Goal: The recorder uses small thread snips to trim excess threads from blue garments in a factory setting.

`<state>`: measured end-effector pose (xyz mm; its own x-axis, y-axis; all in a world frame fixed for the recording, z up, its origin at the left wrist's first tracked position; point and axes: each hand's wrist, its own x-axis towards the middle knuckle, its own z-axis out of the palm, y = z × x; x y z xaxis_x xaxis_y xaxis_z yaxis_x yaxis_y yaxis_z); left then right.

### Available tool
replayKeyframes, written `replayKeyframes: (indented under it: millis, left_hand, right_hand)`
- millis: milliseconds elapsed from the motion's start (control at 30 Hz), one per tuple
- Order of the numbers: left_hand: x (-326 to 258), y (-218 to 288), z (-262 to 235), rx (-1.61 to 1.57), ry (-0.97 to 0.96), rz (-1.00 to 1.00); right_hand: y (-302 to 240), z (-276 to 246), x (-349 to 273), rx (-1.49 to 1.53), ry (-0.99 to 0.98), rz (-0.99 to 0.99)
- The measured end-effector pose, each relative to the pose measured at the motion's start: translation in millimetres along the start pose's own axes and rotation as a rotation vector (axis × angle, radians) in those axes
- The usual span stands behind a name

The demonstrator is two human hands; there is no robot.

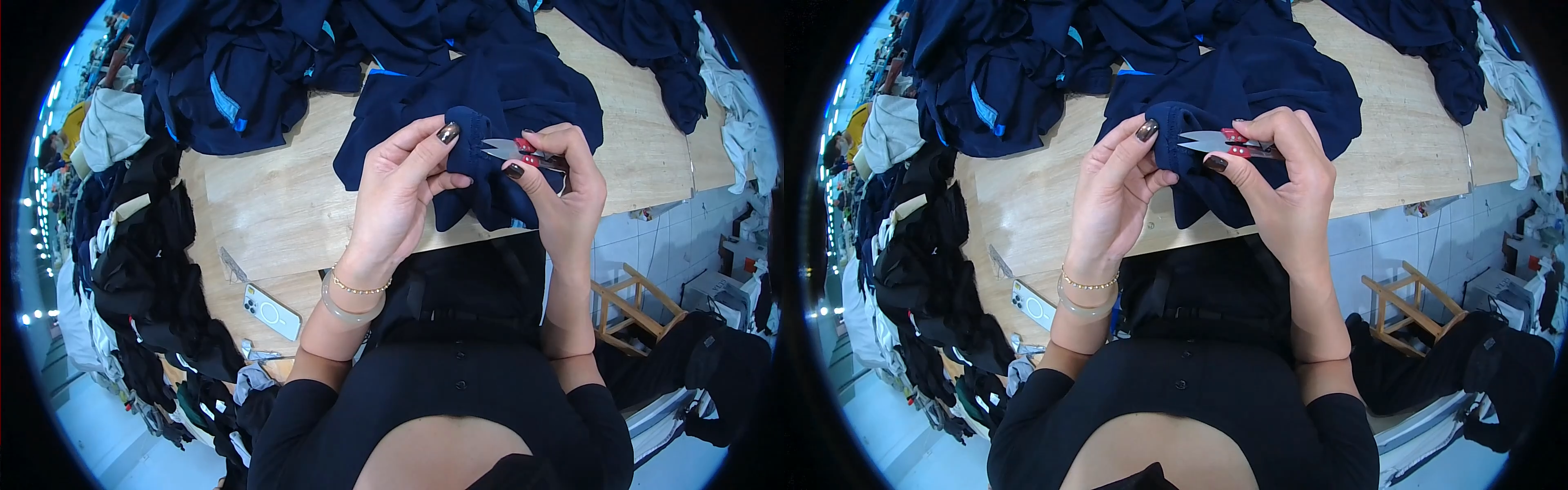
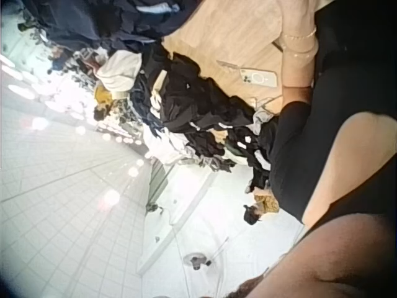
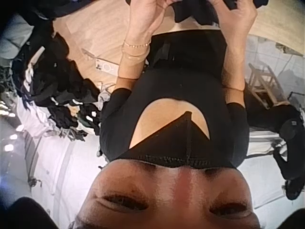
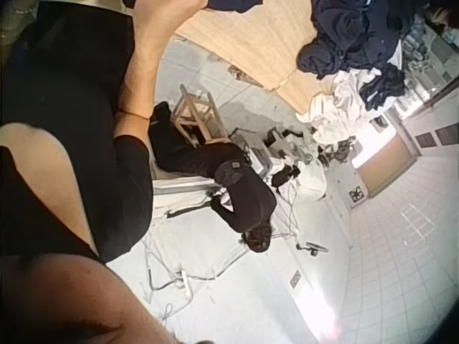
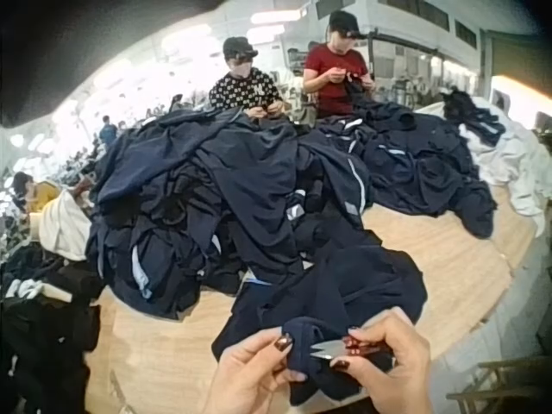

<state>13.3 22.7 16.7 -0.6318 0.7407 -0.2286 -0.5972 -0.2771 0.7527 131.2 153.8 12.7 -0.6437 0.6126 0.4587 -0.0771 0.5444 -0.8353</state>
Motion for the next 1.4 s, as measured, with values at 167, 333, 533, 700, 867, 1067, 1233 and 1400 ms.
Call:
replayKeyframes:
  millis: [167,333,533,700,867,1067,1233,1400]
  left_hand:
    - [-0.5,-1.0,-2.2,-0.012,-0.014,0.012]
    - [-0.8,-2.1,-3.9,-0.031,-0.027,0.020]
    - [-1.7,1.2,-1.2,-0.006,-0.025,0.006]
    - [-2.1,0.0,-2.4,-0.010,-0.027,0.010]
    - [-1.7,-0.4,-2.7,-0.010,-0.022,0.001]
    - [-2.3,-0.5,-2.7,0.005,-0.031,0.019]
    - [-3.3,-1.3,-3.0,0.059,-0.019,0.082]
    - [-4.2,1.9,0.0,0.094,-0.012,0.090]
  right_hand:
    - [-1.4,-1.3,1.3,-0.011,-0.011,-0.030]
    - [-2.2,-1.8,0.8,0.000,-0.009,-0.025]
    - [-3.9,-0.9,1.0,0.005,-0.002,-0.006]
    - [-4.0,-0.6,2.2,0.005,-0.015,-0.042]
    - [-2.8,0.4,3.7,-0.002,-0.015,-0.062]
    - [-9.0,-1.5,5.9,-0.142,-0.015,-0.156]
    - [-6.4,-7.8,4.9,-0.082,0.024,-0.098]
    - [-14.3,-8.8,9.1,-0.231,-0.029,-0.177]
